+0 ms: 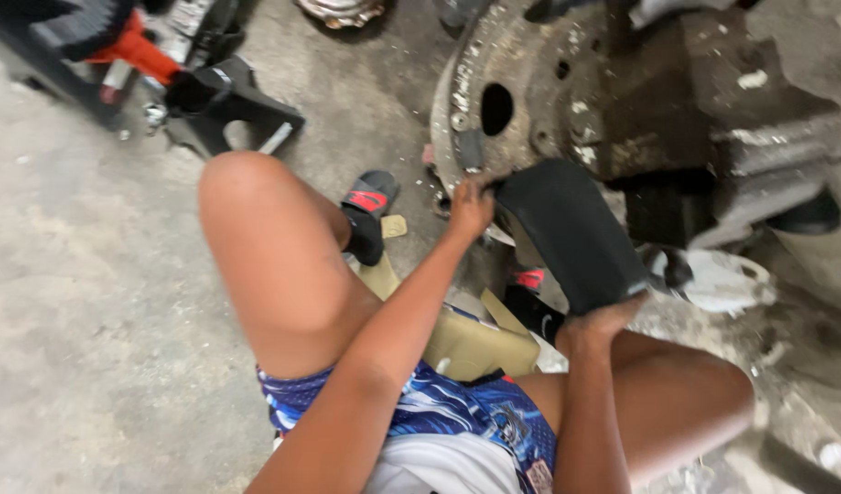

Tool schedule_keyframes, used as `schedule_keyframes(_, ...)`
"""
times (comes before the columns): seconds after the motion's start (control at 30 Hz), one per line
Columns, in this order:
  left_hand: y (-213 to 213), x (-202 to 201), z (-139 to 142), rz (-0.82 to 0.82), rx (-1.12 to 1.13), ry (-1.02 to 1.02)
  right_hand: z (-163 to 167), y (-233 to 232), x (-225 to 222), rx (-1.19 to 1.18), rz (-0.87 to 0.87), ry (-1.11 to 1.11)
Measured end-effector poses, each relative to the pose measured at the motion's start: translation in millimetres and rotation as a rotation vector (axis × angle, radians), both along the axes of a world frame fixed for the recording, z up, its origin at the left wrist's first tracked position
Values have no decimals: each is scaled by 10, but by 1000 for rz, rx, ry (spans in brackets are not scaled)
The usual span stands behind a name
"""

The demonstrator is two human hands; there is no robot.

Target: The person sands a black plastic motorcycle mudguard with a sanding block, then wipes it with a white cloth. The person repeats sanding and wiping on the same part while seated on a low stool in a workshop.

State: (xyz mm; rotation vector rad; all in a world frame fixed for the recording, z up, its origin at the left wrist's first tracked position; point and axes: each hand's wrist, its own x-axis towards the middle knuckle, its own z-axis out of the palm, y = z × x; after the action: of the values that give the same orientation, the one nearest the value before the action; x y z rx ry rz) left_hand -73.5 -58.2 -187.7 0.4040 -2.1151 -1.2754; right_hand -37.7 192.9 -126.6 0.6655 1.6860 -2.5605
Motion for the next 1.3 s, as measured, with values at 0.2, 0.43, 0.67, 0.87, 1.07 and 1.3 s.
schedule_keyframes(0.2, -136, 75, 96, -16, 132, -173, 60, -82, -69, -35, 67, 20)
schedule_keyframes(0.43, -166, 165, 438, 71, 296, -170, 235, -248, -25, -24, -8, -111)
schedule_keyframes(0.67, -113, 105, 542, 9, -29, -111, 426, -341, -8, -88, 60, -25)
schedule_keyframes(0.87, 21, 144, 650, -110, -63, -34, 272, -201, -97, 91, -77, -95)
schedule_keyframes(1.07, 358, 290, 1257, -493, 35, 8, 368, -95, -158, -85, -195, -80)
schedule_keyframes(1.3, 1040, 650, 1704, -853, -377, 64, 649, -25, -82, -120, -140, -9)
